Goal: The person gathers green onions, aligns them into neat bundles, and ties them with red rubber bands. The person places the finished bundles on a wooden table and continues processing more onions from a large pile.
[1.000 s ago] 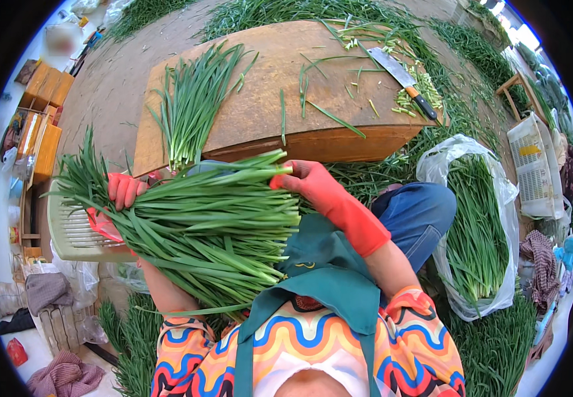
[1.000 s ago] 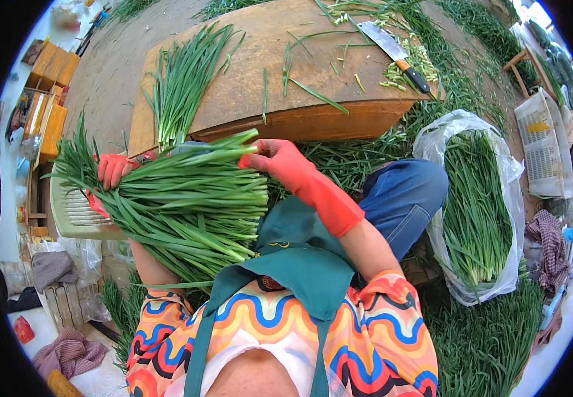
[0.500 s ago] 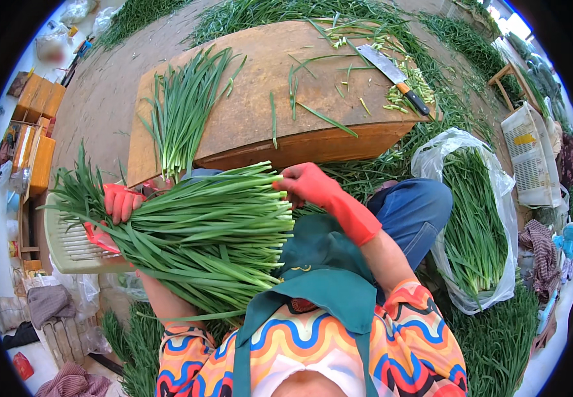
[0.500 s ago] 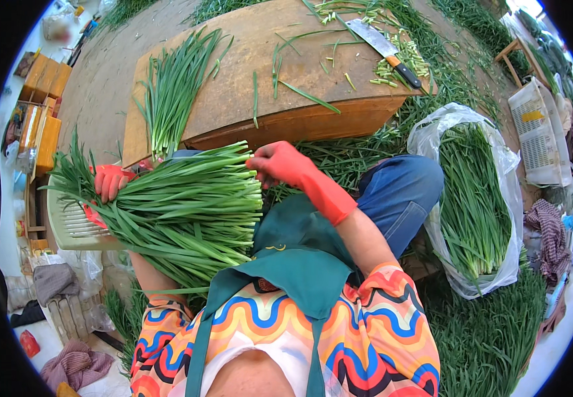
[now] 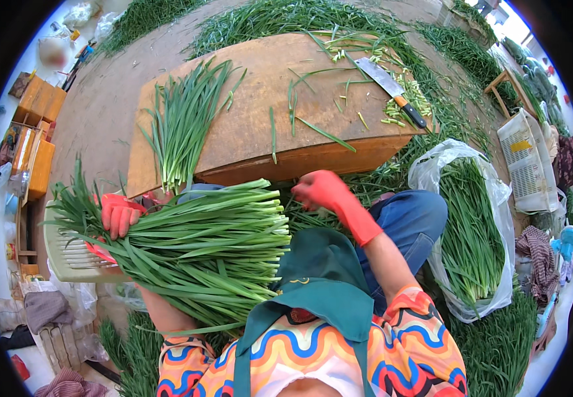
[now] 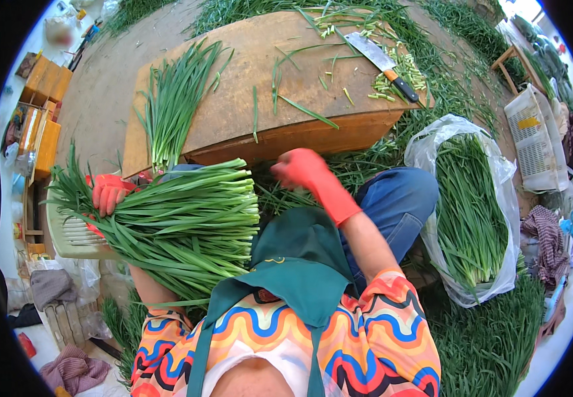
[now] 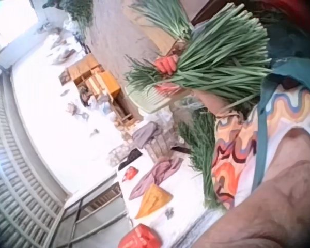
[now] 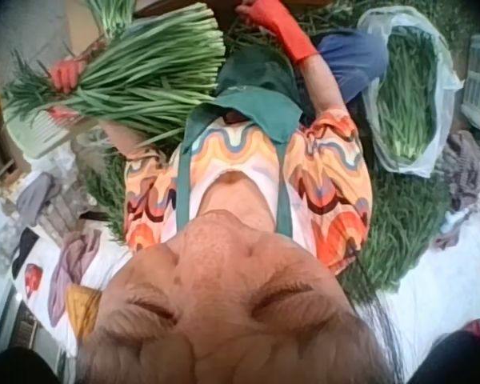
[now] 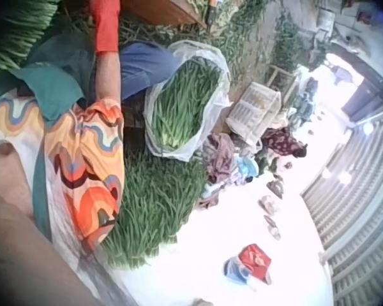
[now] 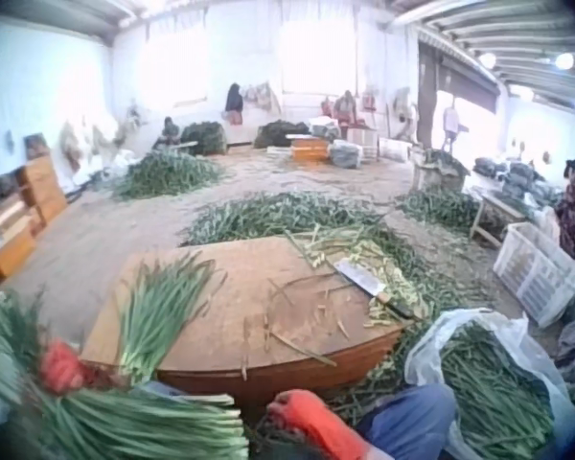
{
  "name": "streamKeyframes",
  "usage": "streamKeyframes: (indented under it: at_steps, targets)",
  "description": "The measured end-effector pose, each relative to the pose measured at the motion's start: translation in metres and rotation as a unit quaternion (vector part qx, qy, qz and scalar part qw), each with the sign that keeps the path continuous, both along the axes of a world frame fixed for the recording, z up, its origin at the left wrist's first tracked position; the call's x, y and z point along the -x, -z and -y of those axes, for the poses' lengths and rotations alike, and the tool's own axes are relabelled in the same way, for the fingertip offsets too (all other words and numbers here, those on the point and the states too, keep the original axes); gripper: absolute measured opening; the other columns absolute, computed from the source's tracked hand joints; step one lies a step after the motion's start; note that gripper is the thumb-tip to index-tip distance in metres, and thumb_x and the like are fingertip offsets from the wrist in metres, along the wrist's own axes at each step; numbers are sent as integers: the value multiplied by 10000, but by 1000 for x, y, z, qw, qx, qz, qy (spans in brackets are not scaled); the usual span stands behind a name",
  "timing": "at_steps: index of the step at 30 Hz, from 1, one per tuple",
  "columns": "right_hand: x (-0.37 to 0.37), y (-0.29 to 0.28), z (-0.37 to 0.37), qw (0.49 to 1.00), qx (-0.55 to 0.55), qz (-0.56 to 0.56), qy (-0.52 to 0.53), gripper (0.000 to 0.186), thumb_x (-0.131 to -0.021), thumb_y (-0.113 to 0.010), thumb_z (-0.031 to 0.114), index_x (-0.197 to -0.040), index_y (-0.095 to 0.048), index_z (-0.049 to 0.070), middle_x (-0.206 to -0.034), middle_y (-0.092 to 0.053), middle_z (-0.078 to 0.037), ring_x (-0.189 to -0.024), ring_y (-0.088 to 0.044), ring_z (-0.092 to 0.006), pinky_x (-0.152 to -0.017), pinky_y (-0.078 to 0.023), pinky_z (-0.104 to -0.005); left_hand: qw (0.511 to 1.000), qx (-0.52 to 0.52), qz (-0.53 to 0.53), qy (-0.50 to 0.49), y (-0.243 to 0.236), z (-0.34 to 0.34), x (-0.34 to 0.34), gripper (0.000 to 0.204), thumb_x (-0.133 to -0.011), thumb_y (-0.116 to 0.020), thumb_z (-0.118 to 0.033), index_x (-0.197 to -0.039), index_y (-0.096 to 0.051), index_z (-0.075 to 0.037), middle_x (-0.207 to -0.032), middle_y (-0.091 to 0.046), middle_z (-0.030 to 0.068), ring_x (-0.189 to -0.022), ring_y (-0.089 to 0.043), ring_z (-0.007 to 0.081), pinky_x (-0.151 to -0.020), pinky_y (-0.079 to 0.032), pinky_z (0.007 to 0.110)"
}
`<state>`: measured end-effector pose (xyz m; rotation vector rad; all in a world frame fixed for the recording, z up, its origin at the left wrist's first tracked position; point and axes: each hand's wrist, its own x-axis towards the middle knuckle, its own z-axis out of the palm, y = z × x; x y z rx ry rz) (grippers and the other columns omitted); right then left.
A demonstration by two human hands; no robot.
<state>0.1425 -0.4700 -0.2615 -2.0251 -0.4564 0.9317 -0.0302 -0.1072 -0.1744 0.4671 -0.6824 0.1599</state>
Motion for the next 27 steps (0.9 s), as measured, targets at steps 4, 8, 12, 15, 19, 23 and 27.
streamKeyframes:
  at_steps: [4,8,12,15,19,23,27]
  targets:
    - [-33,15,37,977,59,205,-17,312,-747,-575,220,-1036,-582,103,-959,-601,-143,-888,-573,-280,-748,-450,-375,1000,21,-11,-8,0,1,1,203,-727,-610,-211,-656,-440,-127,-554,-507,-21,-522,-454,115,-672,-357,276]
    - [-1,-63,-22,990,-103,66,-69,492,-724,-638,309,-1170,-502,152,-1055,-582,-126,-939,-564,-226,-794,-446,-324,998,-54,-42,-6,-18,18,-15,183,-719,-559,-239,-645,-427,-136,-533,-489,-35,-505,-438,80,-602,-336,251]
    - [11,-55,-44,986,-166,27,-17,199,-751,-621,245,-853,-663,78,-788,-647,-71,-735,-597,-138,-700,-469,-291,981,-30,-171,-89,-66,65,7,230,-664,-561,-292,-680,-386,-143,-558,-409,-52,-518,-390,71,-585,-308,221]
    - [15,-50,-38,987,-135,48,-67,134,-759,-586,164,-817,-644,58,-654,-612,-63,-579,-580,-126,-572,-470,-291,938,37,-244,-242,-100,131,16,188,-751,-490,-243,-716,-367,-105,-621,-353,-20,-604,-347,100,-644,-310,230]
    - [-6,-46,21,996,19,38,-76,143,-774,-568,202,-831,-639,91,-664,-616,-39,-595,-592,-131,-545,-473,-303,908,19,-285,-306,-73,96,19,159,-801,-452,-171,-716,-375,-60,-625,-321,3,-604,-326,121,-634,-322,227]
    - [-41,6,74,880,397,204,-165,237,-787,-533,257,-960,-619,119,-883,-619,-68,-807,-594,-210,-696,-466,-340,952,-9,-219,-213,-64,76,16,147,-791,-487,-120,-721,-378,-50,-617,-324,6,-602,-337,122,-616,-323,212]
    - [-19,-85,1,940,0,332,-70,393,-793,-525,338,-1111,-544,108,-1036,-584,-130,-958,-553,-259,-833,-417,-322,974,-106,-163,-119,-51,40,2,199,-803,-493,-238,-742,-386,-82,-636,-362,-3,-633,-373,127,-709,-356,277]
